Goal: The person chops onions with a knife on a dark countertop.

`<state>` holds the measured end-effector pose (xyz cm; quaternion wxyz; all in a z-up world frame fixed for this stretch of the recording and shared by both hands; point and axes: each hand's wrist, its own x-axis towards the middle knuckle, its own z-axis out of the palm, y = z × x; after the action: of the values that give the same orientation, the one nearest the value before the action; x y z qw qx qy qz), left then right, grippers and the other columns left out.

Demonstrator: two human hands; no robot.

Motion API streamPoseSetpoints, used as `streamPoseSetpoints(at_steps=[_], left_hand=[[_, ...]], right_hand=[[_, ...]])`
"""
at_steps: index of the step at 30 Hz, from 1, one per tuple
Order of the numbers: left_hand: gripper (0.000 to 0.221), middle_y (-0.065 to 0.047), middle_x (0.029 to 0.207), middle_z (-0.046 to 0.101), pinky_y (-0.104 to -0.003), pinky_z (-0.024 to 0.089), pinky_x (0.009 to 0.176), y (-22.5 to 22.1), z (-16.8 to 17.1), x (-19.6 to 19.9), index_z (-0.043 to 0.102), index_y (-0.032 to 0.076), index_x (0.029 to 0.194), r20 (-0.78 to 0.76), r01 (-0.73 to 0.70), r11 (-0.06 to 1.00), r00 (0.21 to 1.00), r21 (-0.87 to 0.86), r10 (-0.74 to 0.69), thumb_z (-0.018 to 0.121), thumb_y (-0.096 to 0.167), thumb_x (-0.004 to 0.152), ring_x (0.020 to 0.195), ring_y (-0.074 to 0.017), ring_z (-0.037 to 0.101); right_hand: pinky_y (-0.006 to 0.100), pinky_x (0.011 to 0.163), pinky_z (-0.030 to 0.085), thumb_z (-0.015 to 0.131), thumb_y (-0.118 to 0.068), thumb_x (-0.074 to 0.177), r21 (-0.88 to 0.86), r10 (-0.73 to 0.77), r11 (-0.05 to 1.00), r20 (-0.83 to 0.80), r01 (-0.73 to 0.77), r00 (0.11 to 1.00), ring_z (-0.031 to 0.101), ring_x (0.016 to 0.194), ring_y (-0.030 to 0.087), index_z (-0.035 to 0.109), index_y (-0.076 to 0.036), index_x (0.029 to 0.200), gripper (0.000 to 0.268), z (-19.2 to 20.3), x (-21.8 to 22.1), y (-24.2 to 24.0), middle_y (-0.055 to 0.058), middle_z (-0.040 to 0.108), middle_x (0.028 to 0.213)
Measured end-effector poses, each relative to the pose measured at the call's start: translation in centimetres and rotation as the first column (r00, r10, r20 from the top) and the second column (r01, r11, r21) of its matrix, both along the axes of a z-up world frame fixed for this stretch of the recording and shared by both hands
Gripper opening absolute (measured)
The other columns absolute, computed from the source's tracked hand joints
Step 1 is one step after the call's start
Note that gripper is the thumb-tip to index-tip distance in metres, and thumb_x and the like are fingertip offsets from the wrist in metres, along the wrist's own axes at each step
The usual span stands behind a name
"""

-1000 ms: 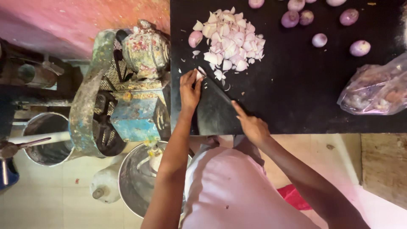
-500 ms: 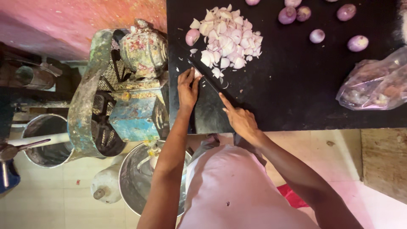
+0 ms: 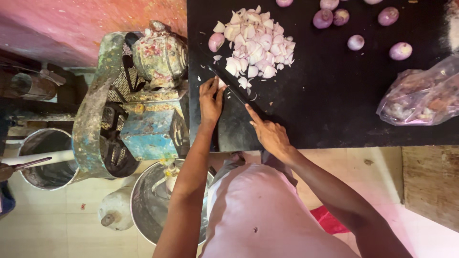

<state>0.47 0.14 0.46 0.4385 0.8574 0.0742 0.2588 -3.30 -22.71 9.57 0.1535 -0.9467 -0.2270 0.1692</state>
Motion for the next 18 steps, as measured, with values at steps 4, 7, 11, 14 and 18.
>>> streamPoseSetpoints(at_steps=[4, 7, 11, 14, 18], left_hand=[[0.041, -0.02, 0.125, 0.068, -0.041, 0.051, 0.098, 0.1, 0.2, 0.1, 0.068, -0.002, 0.131, -0.016, 0.008, 1.0, 1.0, -0.023, -0.008, 0.076, 0.01, 0.093, 0.115, -0.0365, 0.062], [0.039, -0.021, 0.126, 0.067, -0.041, 0.051, 0.1, 0.1, 0.0, 0.1, 0.068, -0.003, 0.13, 0.004, 0.005, 1.0, 1.0, -0.011, -0.005, 0.076, 0.009, 0.094, 0.117, -0.0366, 0.061], [0.039, -0.021, 0.126, 0.067, -0.041, 0.051, 0.099, 0.2, -0.1, 0.2, 0.068, -0.004, 0.129, -0.004, 0.009, 1.0, 1.0, -0.014, -0.009, 0.076, 0.008, 0.093, 0.116, -0.0369, 0.061], [0.039, -0.021, 0.126, 0.067, -0.04, 0.052, 0.098, 0.1, -0.4, 0.1, 0.068, -0.003, 0.13, -0.02, 0.008, 0.999, 1.0, -0.039, -0.008, 0.075, 0.008, 0.093, 0.116, -0.0365, 0.062], [0.038, -0.021, 0.127, 0.065, -0.041, 0.052, 0.098, 0.1, -0.7, 0.2, 0.068, -0.004, 0.129, -0.003, 0.006, 0.999, 1.0, -0.035, -0.006, 0.074, 0.005, 0.094, 0.117, -0.0376, 0.061]], right_hand=[[0.058, 0.062, 0.056, 0.048, -0.032, 0.106, 0.035, 0.003, 0.999, 0.005, -0.003, 1.0, 0.07, 0.065, 0.044, 0.017, -0.039, 0.162, 0.065, -0.1, 0.0, 0.2, 0.021, 0.071, 0.075], [0.057, 0.06, 0.057, 0.049, -0.032, 0.107, -0.012, 0.01, 1.0, 0.014, -0.01, 1.0, 0.07, 0.062, 0.043, 0.017, -0.038, 0.163, 0.065, 0.0, 0.1, 0.4, 0.021, 0.07, 0.072], [0.056, 0.058, 0.057, 0.05, -0.032, 0.107, -0.023, 0.017, 1.0, 0.011, -0.017, 1.0, 0.07, 0.061, 0.042, 0.016, -0.039, 0.163, 0.066, 0.0, 0.4, 0.7, 0.021, 0.07, 0.069], [0.055, 0.058, 0.058, 0.051, -0.032, 0.107, -0.059, 0.029, 0.998, 0.024, -0.027, 0.999, 0.07, 0.061, 0.042, 0.016, -0.039, 0.163, 0.067, -0.7, 0.9, 1.5, 0.021, 0.069, 0.066], [0.058, 0.059, 0.057, 0.054, -0.035, 0.104, -0.081, 0.047, 0.996, 0.059, -0.042, 0.997, 0.069, 0.061, 0.045, 0.018, -0.041, 0.161, 0.068, -2.1, 1.9, 2.1, 0.022, 0.069, 0.068]])
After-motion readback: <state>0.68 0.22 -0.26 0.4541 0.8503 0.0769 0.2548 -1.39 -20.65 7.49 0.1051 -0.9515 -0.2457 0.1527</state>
